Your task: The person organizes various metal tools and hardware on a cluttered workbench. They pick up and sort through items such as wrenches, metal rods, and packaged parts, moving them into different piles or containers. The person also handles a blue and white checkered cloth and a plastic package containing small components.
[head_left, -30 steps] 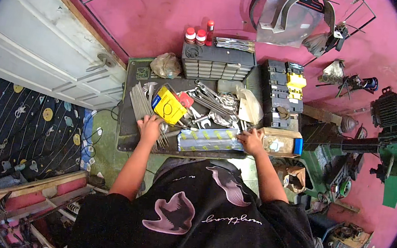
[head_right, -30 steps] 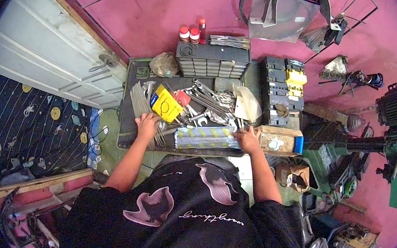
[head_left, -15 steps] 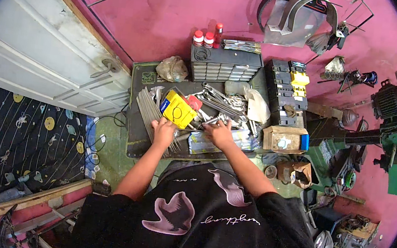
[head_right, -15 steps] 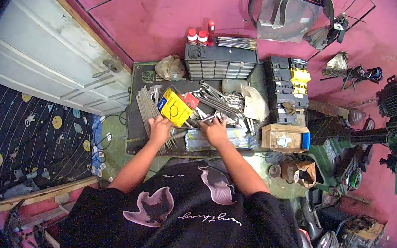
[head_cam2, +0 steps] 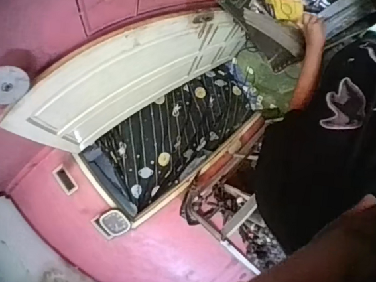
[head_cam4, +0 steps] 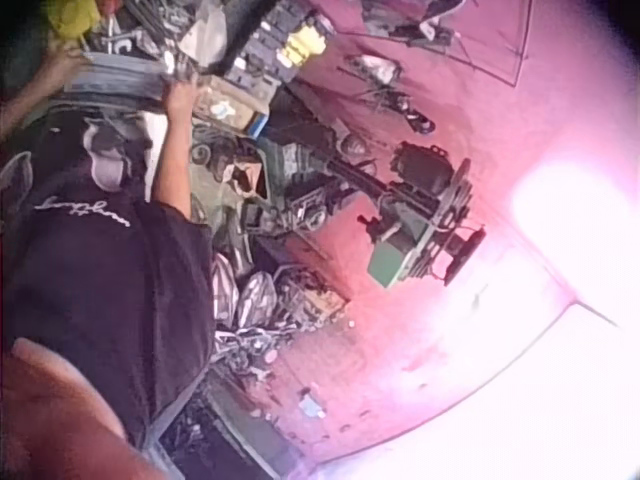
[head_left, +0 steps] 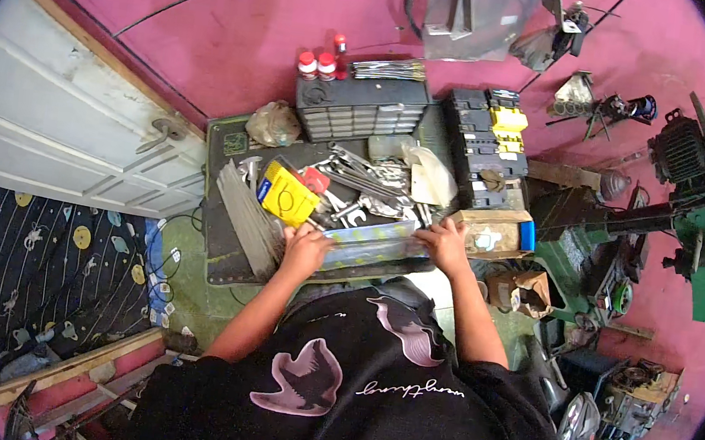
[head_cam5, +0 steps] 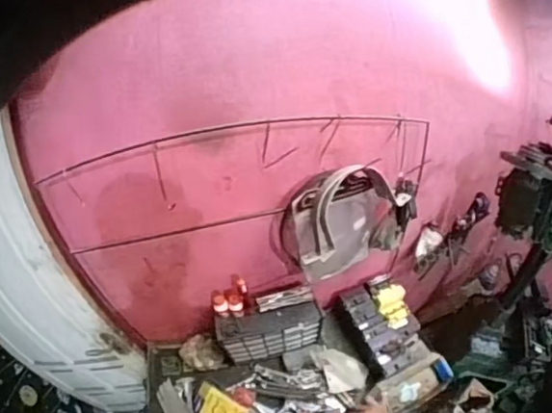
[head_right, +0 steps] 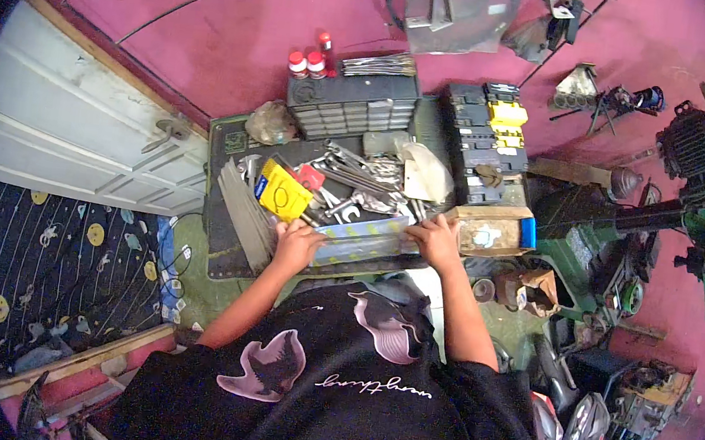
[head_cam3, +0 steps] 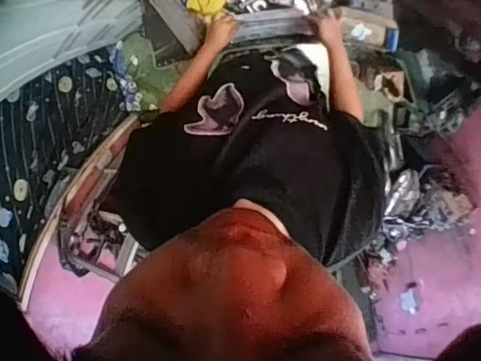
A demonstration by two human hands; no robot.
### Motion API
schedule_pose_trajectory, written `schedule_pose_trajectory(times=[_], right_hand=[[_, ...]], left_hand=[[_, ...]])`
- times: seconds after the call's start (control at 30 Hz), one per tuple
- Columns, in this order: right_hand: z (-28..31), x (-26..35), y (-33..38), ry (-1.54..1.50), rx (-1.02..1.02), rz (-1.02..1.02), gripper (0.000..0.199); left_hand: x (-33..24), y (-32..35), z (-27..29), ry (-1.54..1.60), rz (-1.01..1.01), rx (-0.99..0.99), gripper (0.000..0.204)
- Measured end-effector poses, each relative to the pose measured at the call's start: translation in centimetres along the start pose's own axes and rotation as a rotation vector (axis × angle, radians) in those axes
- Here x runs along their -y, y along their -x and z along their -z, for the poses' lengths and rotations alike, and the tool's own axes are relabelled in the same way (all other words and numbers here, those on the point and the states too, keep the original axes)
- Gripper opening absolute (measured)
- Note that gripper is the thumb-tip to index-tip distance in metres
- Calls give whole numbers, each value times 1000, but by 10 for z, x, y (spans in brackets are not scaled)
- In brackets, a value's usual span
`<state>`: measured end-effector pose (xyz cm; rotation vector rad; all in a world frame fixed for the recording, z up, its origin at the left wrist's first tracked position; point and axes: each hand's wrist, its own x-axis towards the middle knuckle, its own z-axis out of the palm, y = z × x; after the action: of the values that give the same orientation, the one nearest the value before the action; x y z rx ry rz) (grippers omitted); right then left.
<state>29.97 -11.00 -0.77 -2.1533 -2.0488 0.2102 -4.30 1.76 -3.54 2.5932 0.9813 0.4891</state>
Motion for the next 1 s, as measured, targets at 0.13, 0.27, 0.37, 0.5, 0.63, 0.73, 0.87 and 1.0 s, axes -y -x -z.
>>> schedule_pose_trajectory(times=[0.13, 0.27, 0.37, 0.5, 0.63, 0.73, 0.87, 1.0], right_hand=[[14, -59, 54, 13, -98, -122, 23], [35, -110, 91, 33, -118, -264, 21], [41, -138, 109, 72, -151, -303, 20], [41, -165, 114, 86, -118, -313, 20], [30, -180, 100, 82, -139, -240, 22], [24, -182, 86, 77, -83, -149, 22], [10, -177, 64, -20, -53, -50, 19], [0, -174, 49, 10, -37, 15, 20]], left_hand=[[-47, -41, -45, 55, -84, 43, 13], [-91, -87, -85, 33, -241, 125, 17], [-116, -113, -100, -36, -312, 134, 19], [-120, -128, -114, -115, -237, 232, 21], [-117, -127, -119, -124, -216, 204, 23], [-123, -128, -110, -150, -183, 186, 22], [-121, -125, -116, -91, -133, 129, 18], [-125, -127, -115, -146, -122, 129, 13]])
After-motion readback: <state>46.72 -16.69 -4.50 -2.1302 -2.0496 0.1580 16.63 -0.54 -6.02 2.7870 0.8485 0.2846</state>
